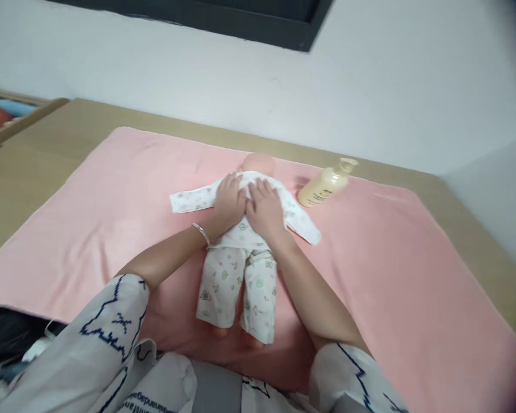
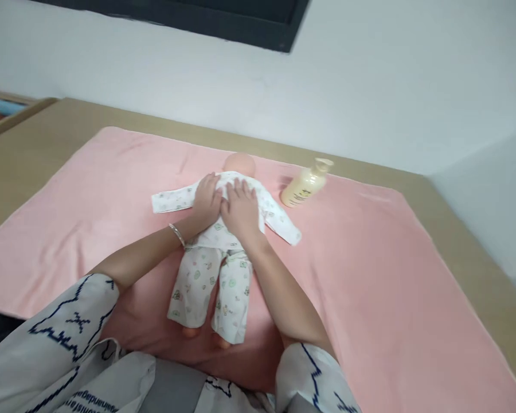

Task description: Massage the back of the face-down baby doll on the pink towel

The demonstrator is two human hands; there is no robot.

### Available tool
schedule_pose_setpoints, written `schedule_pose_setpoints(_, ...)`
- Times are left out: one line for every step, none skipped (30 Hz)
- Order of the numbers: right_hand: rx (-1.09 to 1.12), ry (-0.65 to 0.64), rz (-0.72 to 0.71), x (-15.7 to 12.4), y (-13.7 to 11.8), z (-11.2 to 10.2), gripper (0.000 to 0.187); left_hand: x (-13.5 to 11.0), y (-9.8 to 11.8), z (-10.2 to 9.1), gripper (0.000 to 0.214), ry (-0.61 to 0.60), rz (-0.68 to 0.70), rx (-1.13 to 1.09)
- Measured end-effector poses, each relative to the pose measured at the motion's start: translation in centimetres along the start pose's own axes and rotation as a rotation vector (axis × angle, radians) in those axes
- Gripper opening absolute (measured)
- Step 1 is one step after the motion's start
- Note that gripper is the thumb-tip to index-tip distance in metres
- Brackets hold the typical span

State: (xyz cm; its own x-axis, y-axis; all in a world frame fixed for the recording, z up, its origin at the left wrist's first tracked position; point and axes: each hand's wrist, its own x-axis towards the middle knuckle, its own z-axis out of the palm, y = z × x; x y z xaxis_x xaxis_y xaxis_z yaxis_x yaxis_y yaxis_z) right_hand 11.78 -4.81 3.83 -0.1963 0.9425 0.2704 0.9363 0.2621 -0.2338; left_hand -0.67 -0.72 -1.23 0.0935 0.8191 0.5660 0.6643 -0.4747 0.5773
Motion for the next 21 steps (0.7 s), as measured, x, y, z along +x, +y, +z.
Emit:
schedule_pose_setpoints(-0.014, 0.002, -0.014, -0.2, 0.1, 0.3, 0.054, -0.4, 0.5, -0.8, 0.052, -0.042, -0.025, 0.034)
schedule_pose_setpoints(-0.025, 0.005, -0.031, -0.3, 0.2, 0.6, 0.054, -0.8, 1.0, -1.7, 0.05, -0.09, -0.054, 0.065)
schedule_pose_setpoints(-0.033, 0.011, -0.043, -0.4, 0.3, 0.9, 0.055, -1.4, 1.6, -2.9, 0.049, -0.128, -0.085, 0.082)
schedule_pose_setpoints(-0.038, 0.029, -0.052, -0.5, 0.3, 1.0, 0.056, -2.1, 2.2, -4.4, 0.049, -0.159, -0.099, 0.083)
schedule_pose_setpoints(-0.045, 0.044, -0.057, -0.5, 0.4, 1.1, 0.056, -2.9, 2.8, -5.9, 0.049, -0.179, -0.101, 0.072)
schedule_pose_setpoints(-0.054, 0.052, -0.065, -0.6, 0.4, 1.2, 0.057, -3.9, 3.5, -7.7, 0.049, -0.193, -0.105, 0.05)
schedule_pose_setpoints(-0.066, 0.059, -0.072, -0.6, 0.5, 1.2, 0.058, -5.2, 4.3, -9.4, 0.048, -0.209, -0.102, 0.02)
schedule_pose_setpoints(-0.082, 0.06, -0.081, -0.6, 0.5, 1.2, 0.059, -6.5, 5.0, -11.2, 0.045, -0.216, -0.087, -0.017)
schedule_pose_setpoints(-0.098, 0.061, -0.083, -0.7, 0.5, 1.2, 0.061, -8.1, 5.7, -13.0, 0.042, -0.21, -0.064, -0.058)
schedule_pose_setpoints(-0.112, 0.064, -0.084, -0.7, 0.4, 1.2, 0.064, -9.7, 6.3, -14.7, 0.038, -0.18, -0.039, -0.1)
schedule_pose_setpoints(-0.125, 0.067, -0.087, -0.7, 0.5, 1.2, 0.066, -11.4, 6.7, -16.4, 0.034, -0.126, -0.009, -0.138)
schedule_pose_setpoints(-0.136, 0.073, -0.091, -0.7, 0.5, 1.3, 0.069, -13.1, 6.8, -17.9, 0.031, -0.054, 0.021, -0.161)
schedule_pose_setpoints(-0.145, 0.081, -0.095, -0.7, 0.5, 1.4, 0.071, -14.8, 6.6, -19.5, 0.028, 0.028, 0.049, -0.155)
schedule_pose_setpoints(-0.15, 0.095, -0.097, -0.6, 0.6, 1.6, 0.072, -16.4, 6.1, -21.0, 0.025, 0.129, 0.057, -0.108)
schedule_pose_setpoints(-0.152, 0.111, -0.099, -0.6, 0.7, 1.8, 0.073, -17.9, 5.2, -22.5, 0.023, 0.241, 0.052, -0.03)
schedule_pose_setpoints(-0.15, 0.124, -0.101, -0.5, 0.8, 2.0, 0.073, -19.4, 4.2, -24.0, 0.022, 0.343, 0.081, 0.071)
schedule_pose_setpoints(-0.147, 0.136, -0.101, -0.5, 1.0, 2.1, 0.073, -20.8, 2.9, -25.4, 0.023, 0.417, 0.135, 0.166)
schedule_pose_setpoints(-0.143, 0.141, -0.103, -0.4, 1.1, 2.3, 0.073, -22.2, 1.6, -26.6, 0.028, 0.48, 0.097, 0.258)
schedule_pose_setpoints(-0.138, 0.145, -0.108, -0.4, 1.3, 2.4, 0.074, -23.7, 0.4, -27.7, 0.032, 0.564, -0.032, 0.339)
schedule_pose_setpoints(-0.136, 0.138, -0.12, -0.3, 1.5, 2.6, 0.074, -25.4, -0.6, -28.4, 0.036, 0.651, -0.141, 0.372)
schedule_pose_setpoints(-0.144, 0.135, -0.13, -0.3, 1.7, 2.7, 0.073, -27.2, -1.3, -28.8, 0.038, 0.651, -0.215, 0.363)
